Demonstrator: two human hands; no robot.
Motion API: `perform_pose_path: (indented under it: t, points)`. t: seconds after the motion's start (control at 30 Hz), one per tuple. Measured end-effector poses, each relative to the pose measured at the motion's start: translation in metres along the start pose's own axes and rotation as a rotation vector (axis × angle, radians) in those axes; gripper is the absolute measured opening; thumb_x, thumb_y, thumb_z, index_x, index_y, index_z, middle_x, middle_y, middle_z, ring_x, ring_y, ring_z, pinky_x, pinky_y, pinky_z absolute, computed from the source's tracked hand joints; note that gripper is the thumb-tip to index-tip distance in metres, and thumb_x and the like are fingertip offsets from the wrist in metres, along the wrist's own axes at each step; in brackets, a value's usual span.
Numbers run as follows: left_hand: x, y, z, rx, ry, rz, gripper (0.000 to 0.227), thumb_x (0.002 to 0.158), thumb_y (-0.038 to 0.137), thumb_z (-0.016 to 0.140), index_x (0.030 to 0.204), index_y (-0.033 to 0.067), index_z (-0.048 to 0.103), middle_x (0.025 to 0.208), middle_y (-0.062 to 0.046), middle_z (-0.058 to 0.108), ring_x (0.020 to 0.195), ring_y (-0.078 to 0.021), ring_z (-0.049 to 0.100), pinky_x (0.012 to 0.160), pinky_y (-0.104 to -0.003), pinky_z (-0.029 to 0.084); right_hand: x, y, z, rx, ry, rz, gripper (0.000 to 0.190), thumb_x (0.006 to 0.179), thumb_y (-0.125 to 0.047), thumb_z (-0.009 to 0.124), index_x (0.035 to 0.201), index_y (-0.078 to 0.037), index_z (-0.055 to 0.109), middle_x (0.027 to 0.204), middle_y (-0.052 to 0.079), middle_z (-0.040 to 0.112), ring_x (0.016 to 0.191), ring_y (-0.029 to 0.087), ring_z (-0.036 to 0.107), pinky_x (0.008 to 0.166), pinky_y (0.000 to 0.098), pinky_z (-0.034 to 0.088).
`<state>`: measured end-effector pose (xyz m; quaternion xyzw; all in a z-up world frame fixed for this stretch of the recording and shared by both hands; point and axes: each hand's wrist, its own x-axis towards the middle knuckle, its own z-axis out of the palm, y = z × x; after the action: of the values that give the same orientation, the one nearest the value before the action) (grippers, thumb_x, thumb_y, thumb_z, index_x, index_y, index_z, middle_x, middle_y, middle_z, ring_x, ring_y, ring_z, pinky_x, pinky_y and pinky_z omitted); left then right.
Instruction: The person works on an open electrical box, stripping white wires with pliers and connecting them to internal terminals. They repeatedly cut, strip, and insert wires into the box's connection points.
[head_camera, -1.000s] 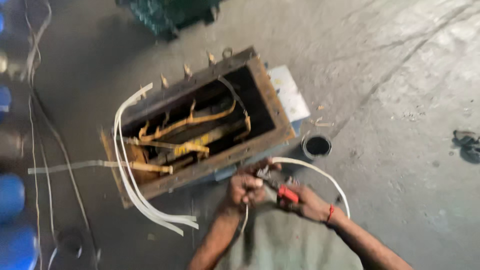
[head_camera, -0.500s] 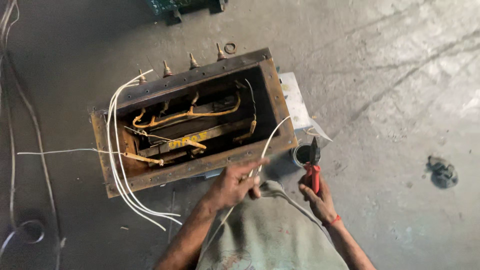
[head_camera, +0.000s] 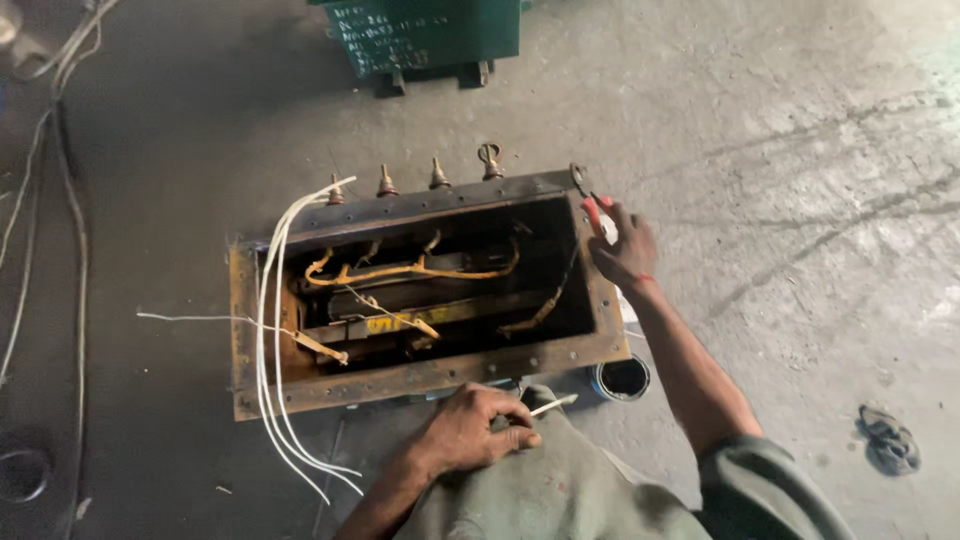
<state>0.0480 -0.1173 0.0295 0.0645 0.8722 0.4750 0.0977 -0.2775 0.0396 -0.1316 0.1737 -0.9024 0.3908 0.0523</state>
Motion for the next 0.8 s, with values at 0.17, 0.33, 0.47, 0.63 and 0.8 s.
perform_pose_path:
  t: [0.17, 0.33, 0.47, 0.63, 0.8]
  points:
    - [0.002, 0.003, -0.019, -0.041, 0.102, 0.081, 0.03, 0.086, 0.035, 0.084, 0.095, 0.0076, 0.076, 0.089, -0.007, 0.076, 0.083, -0.0202, 0.074, 0.072, -0.033, 0.059, 0.031, 0.009, 0.061, -0.124, 0.035, -0.1, 0.077, 0.081, -0.033, 0.08, 0.148, -0.015, 0.045, 0.129, 0.019, 0.062, 0.119, 0.04, 0.057, 0.1, 0.0525, 0.044]
    - [0.005, 0.001, -0.019, -0.169, 0.15, 0.131, 0.03, 0.089, 0.035, 0.081, 0.092, 0.0057, 0.076, 0.086, -0.007, 0.075, 0.078, -0.0198, 0.071, 0.067, -0.033, 0.056, 0.01, 0.016, 0.056, -0.258, 0.175, -0.158, 0.078, 0.078, -0.03, 0.084, 0.145, -0.008, 0.05, 0.14, 0.025, 0.055, 0.124, 0.045, 0.05, 0.104, 0.0571, 0.038]
    - [0.03, 0.003, -0.02, -0.1, 0.254, 0.27, 0.028, 0.097, 0.034, 0.076, 0.094, 0.0066, 0.075, 0.089, -0.007, 0.075, 0.082, -0.0161, 0.073, 0.074, -0.031, 0.058, -0.074, -0.009, -0.008, 0.297, 0.313, -0.036, 0.047, 0.096, -0.019, 0.075, 0.138, -0.004, 0.059, 0.137, 0.018, 0.057, 0.114, 0.028, 0.063, 0.097, 0.0396, 0.051]
    - [0.087, 0.014, -0.005, -0.251, 0.325, 0.184, 0.025, 0.094, 0.029, 0.073, 0.097, 0.0049, 0.076, 0.085, -0.007, 0.076, 0.071, -0.0146, 0.069, 0.064, -0.029, 0.053, -0.229, -0.05, -0.086, 0.878, 0.123, -0.113, 0.008, 0.105, -0.011, 0.061, 0.103, -0.004, 0.063, 0.096, 0.005, 0.064, 0.084, 0.011, 0.064, 0.075, 0.0249, 0.054]
    - [0.143, 0.056, 0.035, -0.397, 0.195, 0.19, 0.033, 0.095, 0.035, 0.073, 0.099, 0.0027, 0.075, 0.081, -0.006, 0.073, 0.074, -0.0113, 0.067, 0.065, -0.029, 0.054, -0.239, -0.086, -0.103, 0.96, -0.651, 0.202, 0.04, 0.087, -0.021, 0.077, 0.118, 0.001, 0.067, 0.088, 0.004, 0.061, 0.075, 0.013, 0.055, 0.065, 0.0282, 0.046]
